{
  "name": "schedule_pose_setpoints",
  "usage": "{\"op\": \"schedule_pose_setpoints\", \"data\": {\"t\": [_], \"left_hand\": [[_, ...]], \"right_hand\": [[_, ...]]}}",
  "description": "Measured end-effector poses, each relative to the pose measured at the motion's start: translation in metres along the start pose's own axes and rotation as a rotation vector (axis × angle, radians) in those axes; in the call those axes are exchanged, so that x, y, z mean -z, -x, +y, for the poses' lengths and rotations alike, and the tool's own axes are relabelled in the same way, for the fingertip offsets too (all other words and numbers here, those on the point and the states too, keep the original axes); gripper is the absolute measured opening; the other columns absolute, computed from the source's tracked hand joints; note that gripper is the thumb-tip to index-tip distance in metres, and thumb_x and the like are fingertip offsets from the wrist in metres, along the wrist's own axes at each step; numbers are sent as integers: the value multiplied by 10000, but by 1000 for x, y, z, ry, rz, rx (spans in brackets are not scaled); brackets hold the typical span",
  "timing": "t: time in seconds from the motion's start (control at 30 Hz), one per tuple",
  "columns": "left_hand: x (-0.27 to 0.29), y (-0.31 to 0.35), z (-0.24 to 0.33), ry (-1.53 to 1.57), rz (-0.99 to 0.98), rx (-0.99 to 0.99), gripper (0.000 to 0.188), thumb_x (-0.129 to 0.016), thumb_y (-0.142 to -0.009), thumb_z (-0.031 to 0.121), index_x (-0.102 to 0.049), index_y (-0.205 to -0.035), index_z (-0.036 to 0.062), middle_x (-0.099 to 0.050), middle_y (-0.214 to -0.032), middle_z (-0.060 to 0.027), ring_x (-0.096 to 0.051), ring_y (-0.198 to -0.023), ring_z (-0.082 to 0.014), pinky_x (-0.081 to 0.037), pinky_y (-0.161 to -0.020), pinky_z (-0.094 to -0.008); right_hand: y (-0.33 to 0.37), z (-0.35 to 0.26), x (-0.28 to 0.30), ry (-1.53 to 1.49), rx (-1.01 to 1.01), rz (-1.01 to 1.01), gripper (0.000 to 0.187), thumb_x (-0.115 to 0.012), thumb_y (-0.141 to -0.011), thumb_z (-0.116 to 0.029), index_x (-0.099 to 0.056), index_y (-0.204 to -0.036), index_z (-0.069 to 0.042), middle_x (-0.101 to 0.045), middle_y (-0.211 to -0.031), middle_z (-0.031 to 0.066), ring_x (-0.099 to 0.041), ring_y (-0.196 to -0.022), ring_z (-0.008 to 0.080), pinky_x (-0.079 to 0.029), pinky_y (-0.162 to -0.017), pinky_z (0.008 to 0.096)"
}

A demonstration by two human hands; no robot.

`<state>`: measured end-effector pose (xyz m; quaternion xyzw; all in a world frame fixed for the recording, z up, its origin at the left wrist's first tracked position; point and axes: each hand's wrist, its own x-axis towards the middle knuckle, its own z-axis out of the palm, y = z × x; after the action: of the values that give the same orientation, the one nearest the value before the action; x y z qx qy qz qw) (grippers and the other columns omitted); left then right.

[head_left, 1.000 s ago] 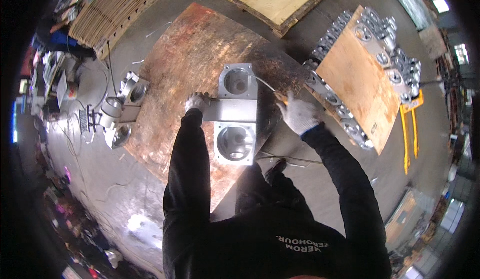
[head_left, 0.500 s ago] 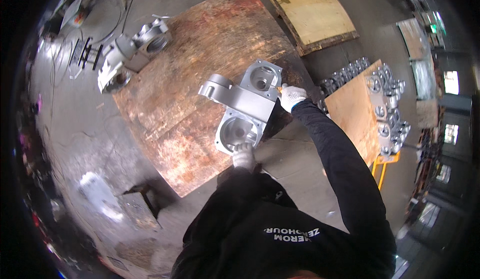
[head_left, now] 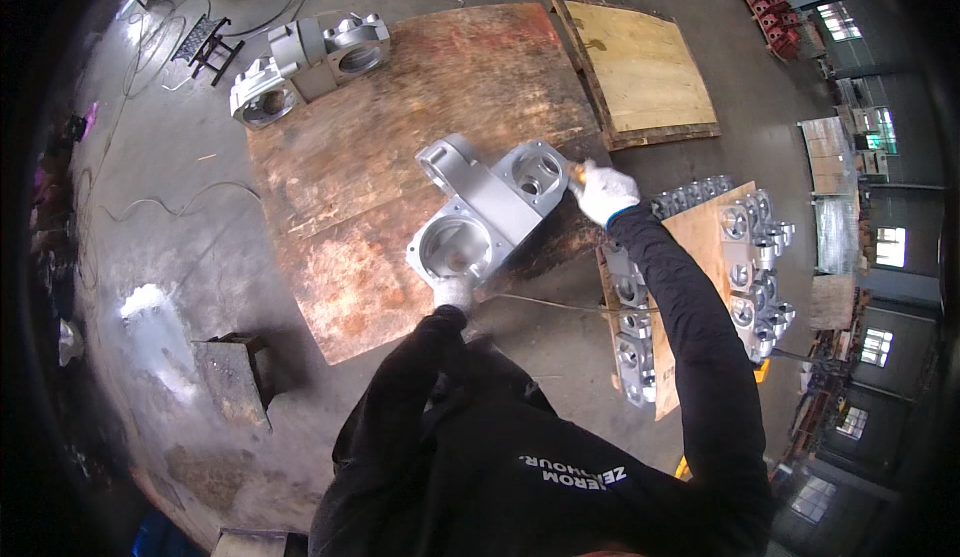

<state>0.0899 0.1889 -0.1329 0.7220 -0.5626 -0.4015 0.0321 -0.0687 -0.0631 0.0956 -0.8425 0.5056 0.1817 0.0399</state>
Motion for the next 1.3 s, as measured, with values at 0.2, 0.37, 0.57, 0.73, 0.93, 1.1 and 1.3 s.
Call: {"op": "schedule_pose_setpoints", "data": {"t": [0.2, 0.37, 0.57, 0.73, 0.93, 1.1, 1.3], "left_hand": [[21, 45, -60, -200, -35, -48, 195, -616, -736, 140, -666, -924, 151, -676, -881, -137, -651, -909, -326, -518, -754, -432], [12, 76, -74, -283, 253, -239, 453, -651, -760, 145, -557, -1202, 127, -549, -1266, -142, -468, -1239, -336, -319, -1081, -446], [10, 177, -79, 199, 364, 127, 506, -625, -787, 104, -512, -1278, 154, -542, -1290, -115, -554, -1118, -344, -457, -934, -443], [-25, 299, -135, 102, 288, 309, 416, -528, -799, 27, -595, -1187, 159, -589, -1196, -135, -581, -1087, -333, -489, -891, -423], [-73, 400, -239, 88, 226, 491, 523, -581, -698, -47, -570, -1205, 81, -503, -1279, -192, -526, -1176, -338, -458, -985, -372], [-40, 362, -237, 219, 241, 471, 586, -635, -652, -42, -540, -1226, 30, -479, -1296, -193, -555, -1132, -336, -478, -951, -375], [5, 271, -291, 476, 444, 102, 483, -526, -776, -36, -524, -1255, 21, -574, -1180, -185, -632, -977, -259, -519, -830, -347]], "right_hand": [[49, 5, 26, -71, 7, -72, 438, -542, -901, -401, -568, -1110, -17, -675, -977, 221, -658, -901, 381, -528, -771, 472], [118, 15, -1, -117, -50, -92, 466, -498, -926, -435, -556, -1127, -19, -668, -977, 237, -650, -935, 382, -514, -787, 472], [206, -29, -80, -343, 100, 48, 469, -550, -898, -451, -555, -1112, -34, -673, -819, 219, -669, -781, 388, -524, -652, 481], [240, -84, -145, -605, 23, 63, 502, -554, -896, -471, -549, -1112, -18, -663, -837, 244, -649, -802, 430, -515, -692, 511], [272, -114, -143, -597, -166, 2, 499, -519, -907, -474, -565, -1089, -12, -666, -914, 242, -642, -886, 426, -510, -764, 497], [255, -134, -141, -643, -85, 163, 518, -550, -896, -466, -570, -1124, -1, -669, -895, 241, -649, -850, 420, -522, -710, 482], [266, -167, -137, -535, -226, -90, 544, -540, -891, -502, -558, -1177, -40, -661, -1000, 241, -639, -955, 403, -512, -801, 487]]}}
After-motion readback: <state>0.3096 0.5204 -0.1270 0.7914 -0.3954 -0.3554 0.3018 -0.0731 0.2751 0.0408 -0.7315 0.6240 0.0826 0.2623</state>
